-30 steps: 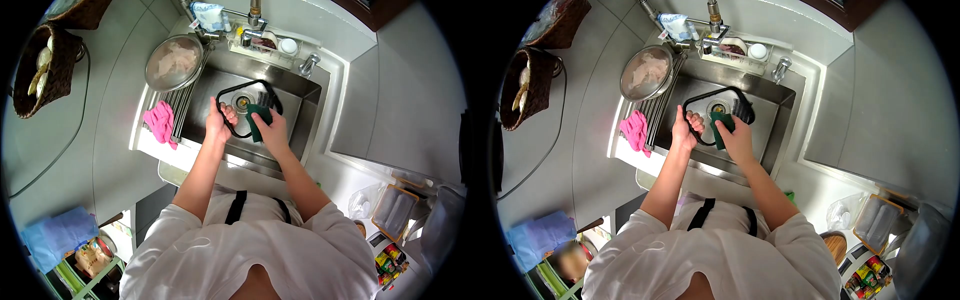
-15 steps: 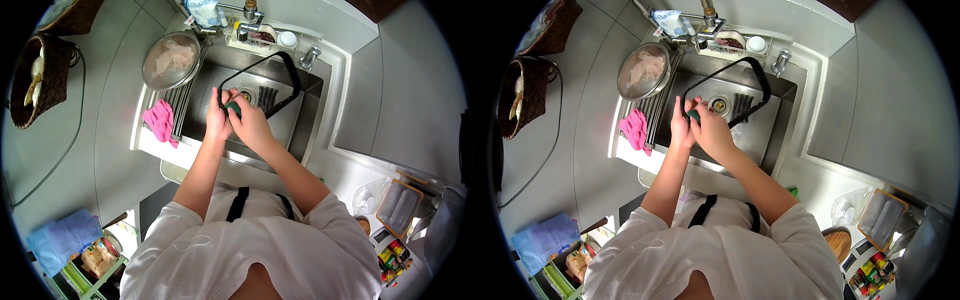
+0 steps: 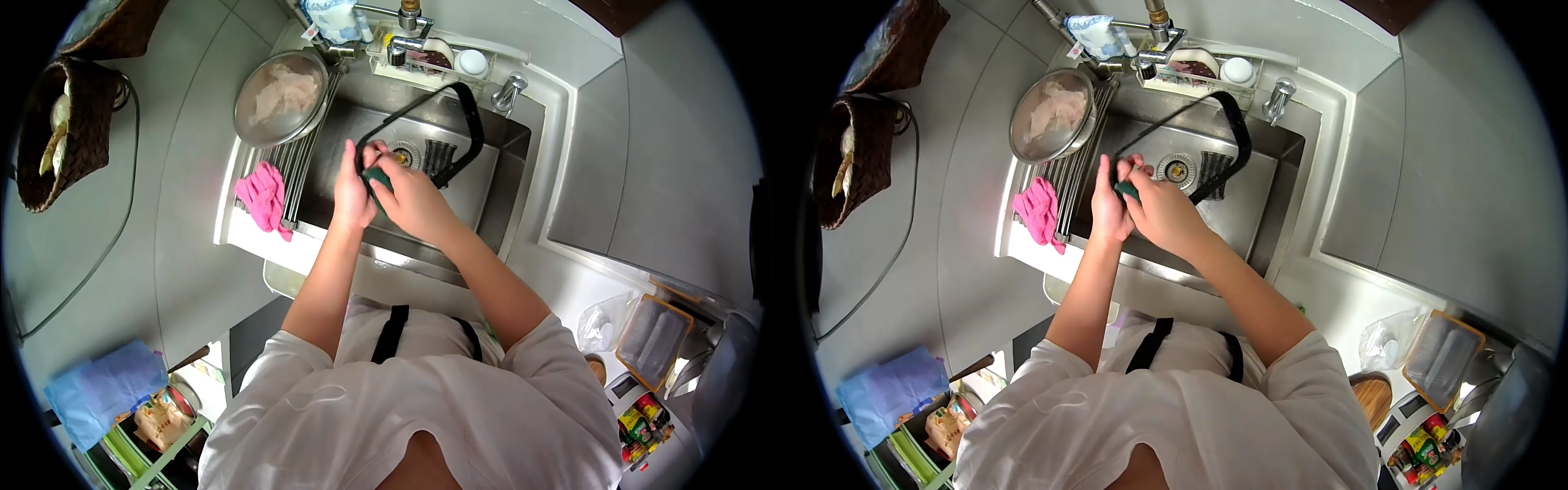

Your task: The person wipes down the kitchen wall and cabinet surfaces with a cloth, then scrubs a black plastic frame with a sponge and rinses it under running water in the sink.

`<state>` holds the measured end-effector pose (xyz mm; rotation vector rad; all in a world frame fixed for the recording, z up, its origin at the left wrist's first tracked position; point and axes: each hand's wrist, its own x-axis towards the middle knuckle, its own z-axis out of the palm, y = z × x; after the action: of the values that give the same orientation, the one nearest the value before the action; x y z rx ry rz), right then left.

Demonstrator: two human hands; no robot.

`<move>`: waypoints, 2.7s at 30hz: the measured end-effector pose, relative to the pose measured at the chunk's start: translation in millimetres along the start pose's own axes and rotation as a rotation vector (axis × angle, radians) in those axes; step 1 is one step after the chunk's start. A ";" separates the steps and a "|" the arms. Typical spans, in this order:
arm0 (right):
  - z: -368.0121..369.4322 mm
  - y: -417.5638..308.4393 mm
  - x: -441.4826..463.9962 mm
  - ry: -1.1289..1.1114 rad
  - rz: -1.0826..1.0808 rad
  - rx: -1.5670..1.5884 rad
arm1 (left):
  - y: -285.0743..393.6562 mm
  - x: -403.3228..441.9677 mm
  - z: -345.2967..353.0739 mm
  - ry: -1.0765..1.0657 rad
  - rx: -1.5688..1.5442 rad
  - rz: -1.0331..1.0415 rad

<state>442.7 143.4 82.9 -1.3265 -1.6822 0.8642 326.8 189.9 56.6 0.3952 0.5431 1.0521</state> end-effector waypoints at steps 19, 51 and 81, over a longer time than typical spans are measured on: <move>-0.8 67.8 33.6 0.403 0.744 1.802 | 5.6 -26.2 -11.6 -0.099 0.600 0.056; -46.7 87.1 34.3 -0.045 -0.140 -0.609 | 53.5 -7.8 -4.0 0.326 0.318 -0.366; -95.0 135.1 12.0 0.019 0.416 -0.406 | 53.0 -26.4 19.9 0.137 0.855 -0.216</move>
<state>583.7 187.1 7.9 -2.0043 -1.6478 0.7545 291.1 189.0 107.8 0.9917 1.1315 0.5963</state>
